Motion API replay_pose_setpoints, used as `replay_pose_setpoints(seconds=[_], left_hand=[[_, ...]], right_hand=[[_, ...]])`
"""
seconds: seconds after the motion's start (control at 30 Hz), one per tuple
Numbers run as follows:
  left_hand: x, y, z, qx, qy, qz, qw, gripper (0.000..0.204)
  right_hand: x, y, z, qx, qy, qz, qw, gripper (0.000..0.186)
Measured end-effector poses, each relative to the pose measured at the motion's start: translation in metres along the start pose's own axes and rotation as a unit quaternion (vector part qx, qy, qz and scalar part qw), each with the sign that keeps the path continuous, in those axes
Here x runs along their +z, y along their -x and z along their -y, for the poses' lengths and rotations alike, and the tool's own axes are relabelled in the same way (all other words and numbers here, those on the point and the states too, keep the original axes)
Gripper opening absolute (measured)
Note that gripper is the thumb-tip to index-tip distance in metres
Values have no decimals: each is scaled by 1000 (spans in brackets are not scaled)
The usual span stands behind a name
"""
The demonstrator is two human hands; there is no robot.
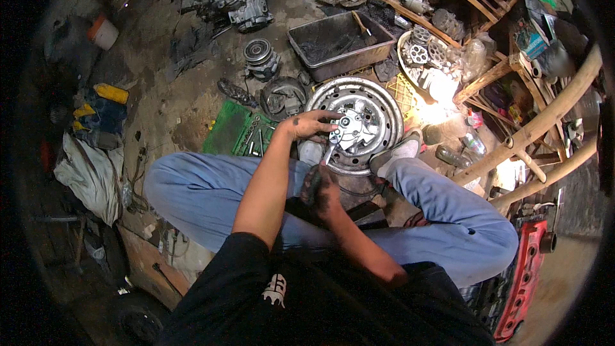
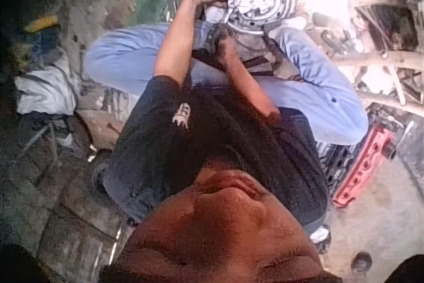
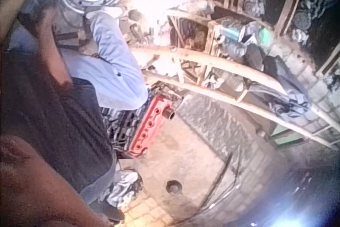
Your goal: The person sits on the floor in a workshop and uses a ratchet wrench to tighten bolts on a wheel hub assembly resting on a metal basin. The person repeatedly rotates the hub and applies torque to the fasteners throughout the clip.
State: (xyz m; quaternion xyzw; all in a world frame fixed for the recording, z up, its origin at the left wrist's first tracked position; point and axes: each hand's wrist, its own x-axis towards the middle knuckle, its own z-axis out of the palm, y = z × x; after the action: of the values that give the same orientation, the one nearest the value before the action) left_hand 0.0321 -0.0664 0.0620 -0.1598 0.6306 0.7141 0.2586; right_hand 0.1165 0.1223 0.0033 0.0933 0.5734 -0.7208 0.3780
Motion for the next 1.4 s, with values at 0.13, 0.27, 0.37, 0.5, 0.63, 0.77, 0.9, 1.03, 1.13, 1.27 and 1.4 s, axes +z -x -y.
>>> replay_pose_setpoints(seconds=[0.13,0.27,0.37,0.5,0.63,0.77,0.9,1.03,1.13,1.27,1.4], left_hand=[[-1,-12,12,39,9,-1,999,64],[6,-9,12,22,43,-13,999,60],[14,-8,11,18,87,-19,996,55],[25,3,18,20,92,-93,991,51],[22,10,9,21,47,-65,997,57],[13,0,10,55,-57,-57,995,57],[14,7,0,87,-146,-90,981,55],[22,-4,19,144,-149,-158,965,52],[50,7,21,164,-131,-273,939,49],[77,-2,37,-8,256,-247,934,45],[112,1,-3,-76,518,-166,836,15]], right_hand=[[-39,0,37,90,-7,82,993,46],[-38,9,50,80,51,59,994,48],[-62,-17,24,-3,142,53,988,49],[-68,-19,20,-50,211,61,974,50],[-70,-13,30,54,166,59,983,41],[-52,10,59,279,-109,103,948,29],[-23,25,87,349,-172,59,919,26],[-56,18,78,303,-133,158,930,28],[-63,15,74,225,-12,134,965,27],[-50,18,108,271,79,116,952,17],[-90,8,62,249,37,136,958,17]])
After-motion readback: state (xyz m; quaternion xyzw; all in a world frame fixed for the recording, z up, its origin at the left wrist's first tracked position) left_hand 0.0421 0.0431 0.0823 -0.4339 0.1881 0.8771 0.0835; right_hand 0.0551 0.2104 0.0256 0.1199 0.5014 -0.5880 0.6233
